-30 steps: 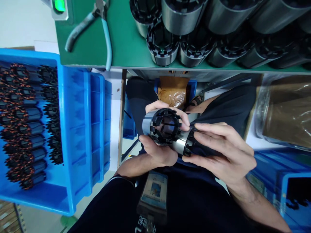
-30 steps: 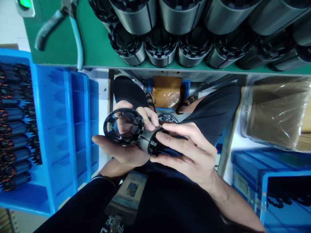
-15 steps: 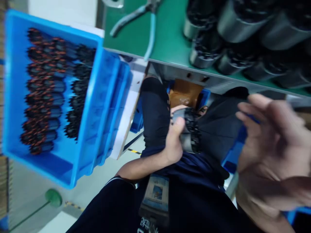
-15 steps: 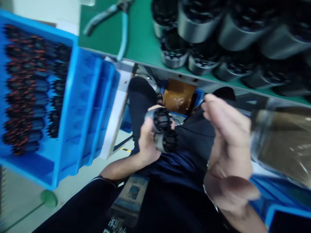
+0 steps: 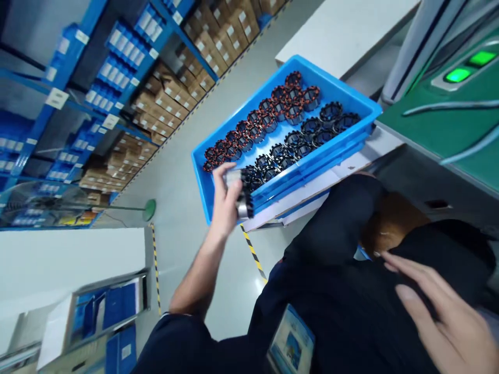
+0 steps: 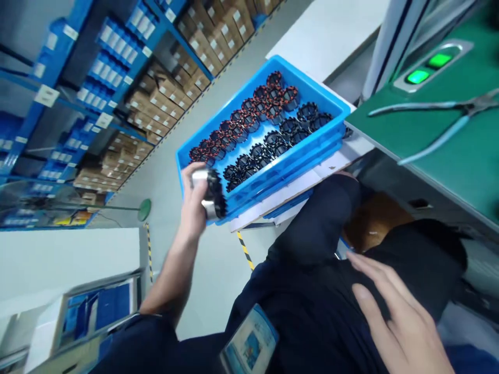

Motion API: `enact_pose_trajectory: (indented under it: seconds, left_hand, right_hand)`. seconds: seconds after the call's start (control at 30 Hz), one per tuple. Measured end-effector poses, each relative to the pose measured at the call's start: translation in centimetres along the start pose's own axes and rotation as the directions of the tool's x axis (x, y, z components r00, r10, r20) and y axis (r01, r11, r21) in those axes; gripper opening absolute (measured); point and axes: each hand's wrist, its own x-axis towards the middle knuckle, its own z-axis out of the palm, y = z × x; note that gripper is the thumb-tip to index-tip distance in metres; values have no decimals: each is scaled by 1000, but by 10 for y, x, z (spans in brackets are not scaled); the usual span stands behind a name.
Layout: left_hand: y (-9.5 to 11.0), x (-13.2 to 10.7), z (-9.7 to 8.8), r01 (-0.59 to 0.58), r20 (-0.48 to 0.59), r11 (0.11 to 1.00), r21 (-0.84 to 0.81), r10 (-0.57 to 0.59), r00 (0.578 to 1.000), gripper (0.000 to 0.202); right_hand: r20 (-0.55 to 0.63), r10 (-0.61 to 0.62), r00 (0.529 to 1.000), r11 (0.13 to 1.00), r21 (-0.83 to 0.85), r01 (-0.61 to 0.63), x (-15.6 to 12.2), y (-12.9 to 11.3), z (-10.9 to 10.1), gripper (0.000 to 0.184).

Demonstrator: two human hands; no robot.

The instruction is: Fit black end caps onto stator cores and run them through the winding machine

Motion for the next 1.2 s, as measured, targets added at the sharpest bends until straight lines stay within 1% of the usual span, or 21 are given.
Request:
enact_pose_trajectory:
  seconds: [0.03,0.07,0.1,0.13,0.2,0.23,0.3,0.37,0.43,0.53,0.6,0.67,0.8,0.87,0.93,1.0,1.07,1.1,1.13,1.17,1.2]
  left_hand:
    - [-8,21,-19,-76,-33,972,222,85,996,56]
    - [-18,40,-33,-57,6,913,405,59,998,51]
    - [-28,58,-43,-11,32,835,551,-8,999,47]
    - [-38,73,-49,41,44,759,650,-92,995,44]
    - [-59,95,-52,126,45,670,732,-232,972,43]
    - [-68,101,-50,158,35,644,749,-276,961,45]
    - [-81,108,-44,202,7,600,774,-327,945,51]
    - [-87,108,-40,231,-17,556,798,-362,932,57]
    - [-87,105,-38,243,-11,537,808,-398,917,59]
    - [-82,98,-37,246,38,551,797,-453,891,62]
    - [-78,92,-35,242,73,575,782,-470,880,65]
    - [-76,85,-34,217,108,601,769,-457,883,64]
    - [-76,75,-34,114,176,641,759,-371,912,59]
    - [-77,74,-37,70,201,644,762,-338,920,57]
    - [-77,73,-41,46,221,643,765,-328,918,56]
    - [-74,72,-44,42,235,640,767,-343,910,59]
    - [-70,69,-47,59,213,622,780,-354,910,66]
    - [-69,66,-48,70,179,607,792,-340,923,72]
    - [-67,62,-49,74,136,594,801,-302,944,78]
    - [-67,58,-49,61,100,592,803,-235,967,82]
    - [-67,55,-49,19,86,603,798,-145,986,86]
  right_hand:
    - [86,21,996,998,-54,-16,-5,6,2,40]
    - [168,44,985,995,-100,-27,-9,10,6,39]
    - [237,56,970,992,-126,-26,-14,11,10,40]
    - [291,52,955,992,-127,-15,-18,11,14,41]
    - [386,4,923,994,-101,38,-27,9,24,44]
    - [427,-10,904,994,-95,56,-30,7,29,44]
    - [491,-15,871,990,-112,80,-36,5,37,45]
    - [500,-6,866,981,-164,102,-40,6,43,46]
    - [473,-4,881,970,-211,118,-42,7,45,48]
    - [436,31,899,963,-253,89,-45,9,46,50]
    - [427,71,901,962,-270,52,-49,9,47,52]
    - [422,108,900,958,-287,20,-57,8,48,54]
    - [409,217,886,940,-333,-76,-77,5,51,57]
    - [403,290,868,927,-344,-150,-86,3,52,59]
    - [396,364,843,909,-349,-229,-93,2,54,61]
    - [388,442,809,880,-364,-306,-96,0,56,64]
    - [388,506,770,852,-366,-375,-95,-4,58,68]
    - [392,530,752,841,-356,-407,-94,-7,59,69]
    - [397,546,738,834,-339,-435,-91,-10,58,69]
    - [403,558,726,829,-319,-460,-88,-12,58,68]
    - [401,571,716,821,-303,-484,-85,-15,56,67]
